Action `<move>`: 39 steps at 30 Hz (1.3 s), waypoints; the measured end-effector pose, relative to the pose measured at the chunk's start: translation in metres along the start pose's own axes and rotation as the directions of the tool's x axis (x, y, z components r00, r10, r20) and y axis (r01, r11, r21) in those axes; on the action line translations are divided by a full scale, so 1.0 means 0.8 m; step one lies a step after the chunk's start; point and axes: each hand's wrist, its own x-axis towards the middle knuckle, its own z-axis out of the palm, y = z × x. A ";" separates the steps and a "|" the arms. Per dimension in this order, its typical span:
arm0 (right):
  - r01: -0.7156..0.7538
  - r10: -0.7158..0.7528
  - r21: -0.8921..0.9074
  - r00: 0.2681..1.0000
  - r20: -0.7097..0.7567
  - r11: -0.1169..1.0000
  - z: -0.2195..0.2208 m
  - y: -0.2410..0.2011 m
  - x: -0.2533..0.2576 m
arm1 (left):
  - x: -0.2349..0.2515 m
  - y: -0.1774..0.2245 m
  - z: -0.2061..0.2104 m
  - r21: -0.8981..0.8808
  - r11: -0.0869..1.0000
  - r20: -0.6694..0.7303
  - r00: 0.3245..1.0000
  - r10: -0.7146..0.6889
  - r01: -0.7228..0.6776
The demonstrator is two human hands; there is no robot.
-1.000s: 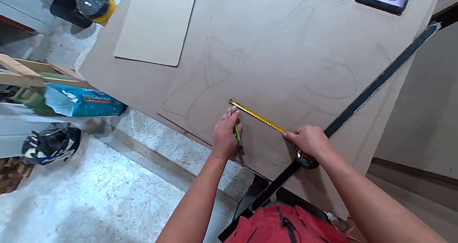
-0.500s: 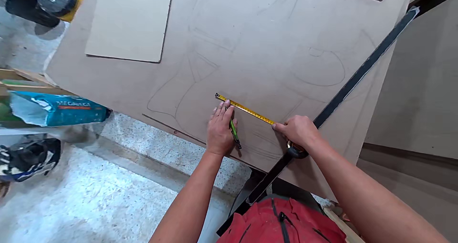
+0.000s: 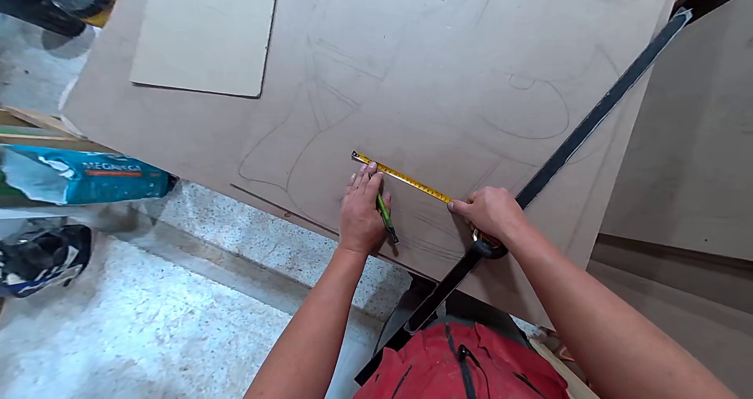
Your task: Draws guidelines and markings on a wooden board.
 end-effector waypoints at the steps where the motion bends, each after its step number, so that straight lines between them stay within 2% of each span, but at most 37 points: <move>1: 0.000 0.000 -0.006 1.000 0.003 1.000 0.000 0.000 0.000 | 0.000 -0.001 0.000 -0.003 1.000 -0.006 1.000 0.003 -0.003; 33: -0.009 0.010 -0.008 0.999 0.049 1.000 -0.005 -0.003 0.002 | -0.003 0.002 0.002 -0.046 0.999 -0.060 0.998 -0.006 0.003; 35: -0.011 0.012 -0.004 0.999 0.047 1.000 -0.005 -0.002 0.000 | -0.005 0.003 -0.002 -0.112 0.993 -0.057 0.997 -0.053 0.046; 36: -0.010 0.010 -0.004 0.999 0.042 1.000 -0.005 -0.002 0.000 | -0.004 0.003 -0.010 -0.181 0.977 -0.063 0.991 -0.121 0.108; 39: 0.005 -0.005 -0.014 1.000 0.029 1.000 -0.005 -0.003 0.001 | 0.011 -0.002 -0.045 -0.467 0.826 -0.080 0.916 -0.394 0.314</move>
